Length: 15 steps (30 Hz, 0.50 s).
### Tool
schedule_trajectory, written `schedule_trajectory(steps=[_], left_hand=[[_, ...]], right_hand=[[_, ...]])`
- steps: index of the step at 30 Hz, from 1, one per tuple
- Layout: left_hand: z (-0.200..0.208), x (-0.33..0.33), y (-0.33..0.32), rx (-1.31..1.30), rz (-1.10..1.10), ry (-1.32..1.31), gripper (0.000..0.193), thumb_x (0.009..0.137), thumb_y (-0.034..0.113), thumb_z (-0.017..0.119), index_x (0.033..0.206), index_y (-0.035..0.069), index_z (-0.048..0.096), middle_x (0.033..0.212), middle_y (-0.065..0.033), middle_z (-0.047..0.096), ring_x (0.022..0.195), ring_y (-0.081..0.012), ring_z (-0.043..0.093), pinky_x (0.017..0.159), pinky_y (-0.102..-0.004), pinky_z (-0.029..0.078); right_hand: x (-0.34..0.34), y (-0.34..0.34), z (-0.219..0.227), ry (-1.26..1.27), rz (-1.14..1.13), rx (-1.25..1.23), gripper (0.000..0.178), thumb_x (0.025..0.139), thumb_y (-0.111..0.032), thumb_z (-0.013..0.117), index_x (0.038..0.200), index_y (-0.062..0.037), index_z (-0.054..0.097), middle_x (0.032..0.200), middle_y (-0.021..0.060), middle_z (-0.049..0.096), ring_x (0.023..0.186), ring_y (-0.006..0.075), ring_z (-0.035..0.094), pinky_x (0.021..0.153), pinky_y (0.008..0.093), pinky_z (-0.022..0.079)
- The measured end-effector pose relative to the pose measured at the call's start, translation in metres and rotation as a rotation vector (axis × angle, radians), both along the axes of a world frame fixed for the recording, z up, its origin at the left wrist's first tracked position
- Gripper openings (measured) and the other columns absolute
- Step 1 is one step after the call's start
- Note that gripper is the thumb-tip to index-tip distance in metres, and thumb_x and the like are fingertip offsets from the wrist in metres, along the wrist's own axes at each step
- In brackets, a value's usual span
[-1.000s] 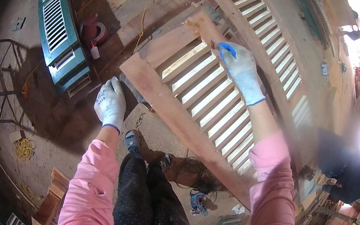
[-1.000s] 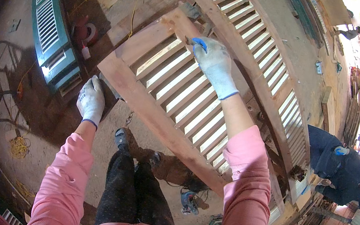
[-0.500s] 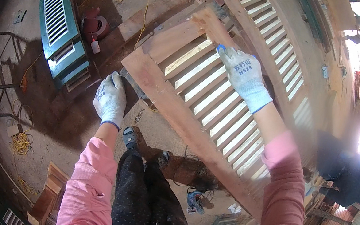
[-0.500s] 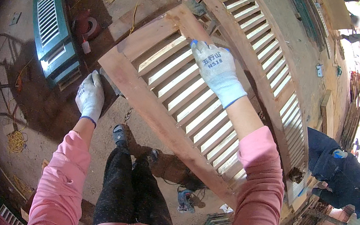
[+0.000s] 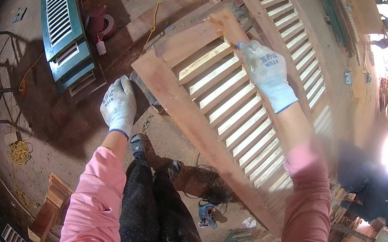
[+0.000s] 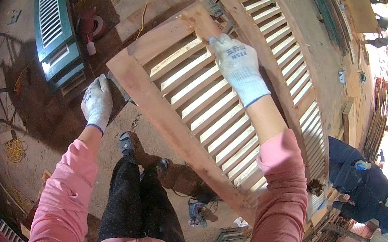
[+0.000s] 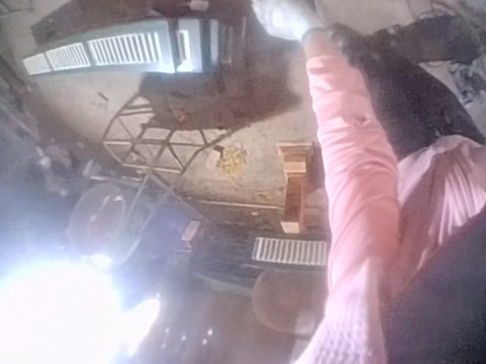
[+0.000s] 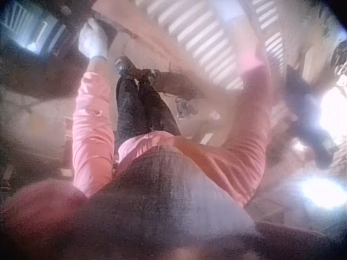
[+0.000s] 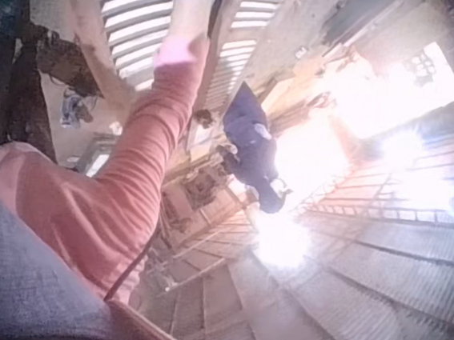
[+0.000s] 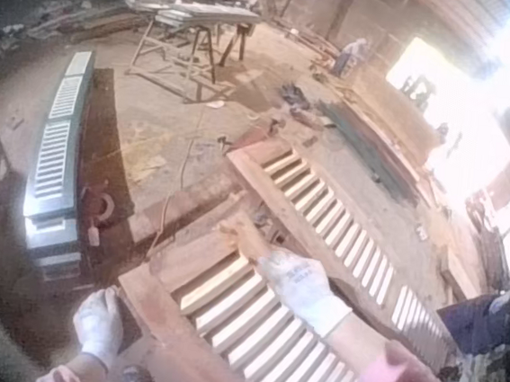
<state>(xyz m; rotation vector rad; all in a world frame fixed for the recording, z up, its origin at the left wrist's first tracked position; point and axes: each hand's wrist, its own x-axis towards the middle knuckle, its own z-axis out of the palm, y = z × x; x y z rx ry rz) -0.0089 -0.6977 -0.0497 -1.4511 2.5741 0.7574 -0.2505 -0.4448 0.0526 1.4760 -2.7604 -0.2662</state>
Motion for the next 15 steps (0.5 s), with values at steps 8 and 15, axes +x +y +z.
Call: schedule_trajectory(steps=[8,15], left_hand=[[0.005,-0.002,0.0,0.027,0.003,-0.011,0.054,0.108,0.045,0.034,0.123,0.008,0.071,0.124,-0.018,0.07,0.115,-0.0365,0.066,0.098,-0.0465,0.051],[0.004,0.003,0.002,0.015,0.008,-0.025,0.054,0.108,0.045,0.034,0.123,0.008,0.071,0.123,-0.018,0.071,0.114,-0.0368,0.066,0.097,-0.0464,0.051]], right_hand=[[0.002,0.018,-0.002,-0.022,0.015,-0.001,0.032,0.095,-0.009,0.053,0.124,-0.0141,0.067,0.113,0.0101,0.07,0.095,0.0289,0.072,0.076,0.0421,0.059],[0.016,0.02,-0.019,0.077,0.091,0.026,0.035,0.093,-0.007,0.055,0.126,-0.0115,0.066,0.107,0.0115,0.07,0.092,0.0287,0.072,0.073,0.0411,0.059]])
